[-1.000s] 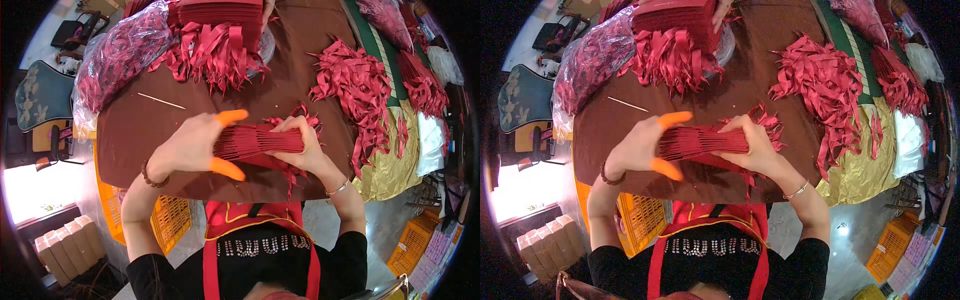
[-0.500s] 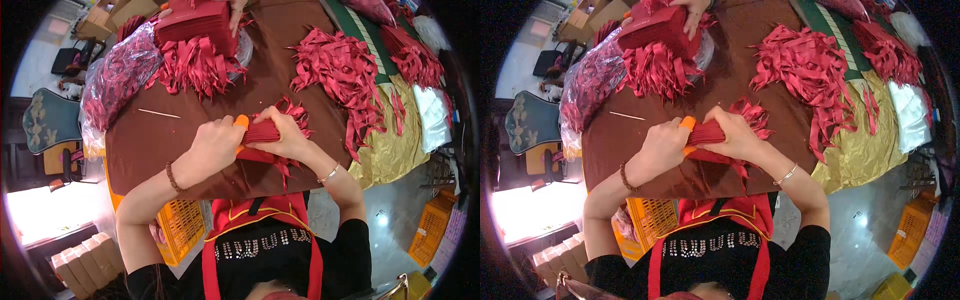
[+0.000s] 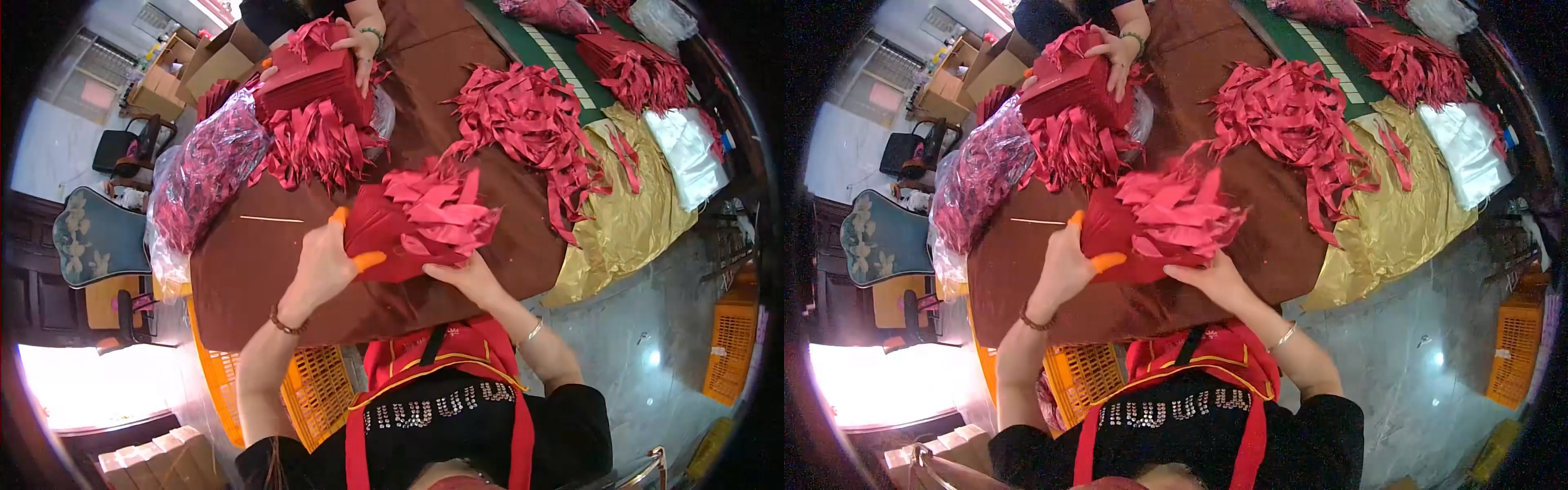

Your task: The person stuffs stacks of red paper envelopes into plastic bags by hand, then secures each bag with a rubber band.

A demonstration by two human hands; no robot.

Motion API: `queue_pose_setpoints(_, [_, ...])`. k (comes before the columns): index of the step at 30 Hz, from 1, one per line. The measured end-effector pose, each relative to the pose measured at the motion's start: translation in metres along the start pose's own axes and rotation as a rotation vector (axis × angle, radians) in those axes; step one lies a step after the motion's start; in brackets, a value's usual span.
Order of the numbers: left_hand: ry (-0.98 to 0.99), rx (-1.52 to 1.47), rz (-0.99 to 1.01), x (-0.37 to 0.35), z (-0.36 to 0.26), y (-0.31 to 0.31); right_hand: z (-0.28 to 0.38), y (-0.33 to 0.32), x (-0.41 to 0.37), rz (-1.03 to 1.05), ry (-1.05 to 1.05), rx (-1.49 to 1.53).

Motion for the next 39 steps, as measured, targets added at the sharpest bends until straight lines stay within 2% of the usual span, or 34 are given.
queue_pose_setpoints(1, [-0.035,-0.07,0.008,-0.007,0.0,0.002,0.005,-0.001,0.005,-0.001,-0.003,0.003])
queue_pose_setpoints(3, [-0.044,-0.091,-0.019,-0.019,0.007,0.009,0.014,0.001,0.012,0.16,-0.06,-0.24])
queue_pose_setpoints(4, [-0.077,-0.13,-0.04,-0.023,0.012,0.012,0.026,0.008,0.009,0.179,0.042,-0.152])
queue_pose_setpoints(5, [-0.112,-0.17,-0.06,-0.027,0.017,0.013,0.033,0.011,0.008,0.183,0.045,-0.16])
queue_pose_setpoints(7, [-0.114,-0.253,-0.048,-0.035,0.021,0.016,0.033,0.014,0.007,0.11,0.328,-0.025])
queue_pose_setpoints(8, [-0.111,-0.332,-0.036,-0.038,0.022,0.018,0.032,0.012,0.015,0.126,0.239,-0.204])
queue_pose_setpoints(9, [-0.122,-0.336,-0.043,-0.039,0.023,0.019,0.028,0.012,0.019,0.134,0.247,-0.211])
queue_pose_setpoints(11, [-0.069,-0.503,-0.055,-0.04,0.024,0.021,0.021,0.01,0.024,0.107,0.056,-0.198])
queue_pose_setpoints(12, [-0.071,-0.505,-0.059,-0.04,0.028,0.023,0.016,0.011,0.031,0.215,-0.058,-0.026])
queue_pose_setpoints(13, [-0.03,-0.513,-0.025,-0.041,0.032,0.027,0.013,0.009,0.033,0.218,-0.056,-0.029])
queue_pose_setpoints(15, [0.001,-0.527,-0.003,-0.04,0.035,0.033,0.012,0.002,0.034,0.183,-0.093,-0.575])
queue_pose_setpoints(16, [0.034,-0.62,-0.098,-0.038,0.034,0.033,0.009,-0.004,0.036,0.195,-0.09,-0.579])
queue_pose_setpoints(17, [0.067,-0.71,-0.193,-0.037,0.034,0.033,0.001,-0.014,0.038,0.22,-0.001,-0.32])
queue_pose_setpoints(18, [0.059,-0.887,-0.156,-0.036,0.038,0.037,-0.01,-0.025,0.041,0.241,0.092,-0.063])
queue_pose_setpoints(21, [0.065,-0.966,-0.105,-0.027,0.045,0.042,-0.041,-0.057,0.048,0.271,0.379,0.696])
queue_pose_setpoints(23, [0.109,-0.88,-0.106,-0.025,0.057,0.053,-0.048,-0.066,0.051,0.248,0.573,1.204])
queue_pose_setpoints(25, [0.09,-0.952,-0.048,-0.022,0.059,0.063,-0.048,-0.061,0.059,0.267,0.566,1.15])
queue_pose_setpoints(29, [0.024,-0.886,-0.014,-0.017,0.073,0.086,-0.042,-0.045,0.071,0.334,0.459,0.97])
queue_pose_setpoints(31, [0.075,-0.919,-0.072,-0.018,0.082,0.109,-0.033,-0.032,0.066,0.335,0.429,0.923])
queue_pose_setpoints(33, [-0.071,-1.016,-0.048,-0.019,0.077,0.114,-0.019,-0.019,0.059,0.339,0.117,-0.145])
queue_pose_setpoints(34, [-0.073,-1.055,-0.031,-0.02,0.073,0.109,-0.028,-0.025,0.062,0.113,0.297,-0.32])
queue_pose_setpoints(35, [-0.072,-1.06,-0.036,-0.021,0.071,0.111,-0.027,-0.02,0.06,0.114,0.298,-0.327])
queue_pose_setpoints(37, [-0.062,-1.199,-0.055,-0.023,0.071,0.117,-0.013,0.004,0.052,0.563,0.268,0.546])
queue_pose_setpoints(38, [-0.096,-1.431,-0.034,-0.024,0.072,0.123,-0.043,-0.021,0.046,0.461,0.306,0.473])
queue_pose_setpoints(39, [-0.1,-1.434,-0.036,-0.023,0.069,0.119,-0.045,-0.019,0.045,0.459,0.311,0.472])
Point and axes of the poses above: each hand's wrist, its own x-axis towards the middle knuckle, its own y-axis out of the palm, z = x × y, the point moved 2 cm from there along x, towards the middle knuckle, and after that the axes turned 13 degrees about x, right-handed, at the moved point
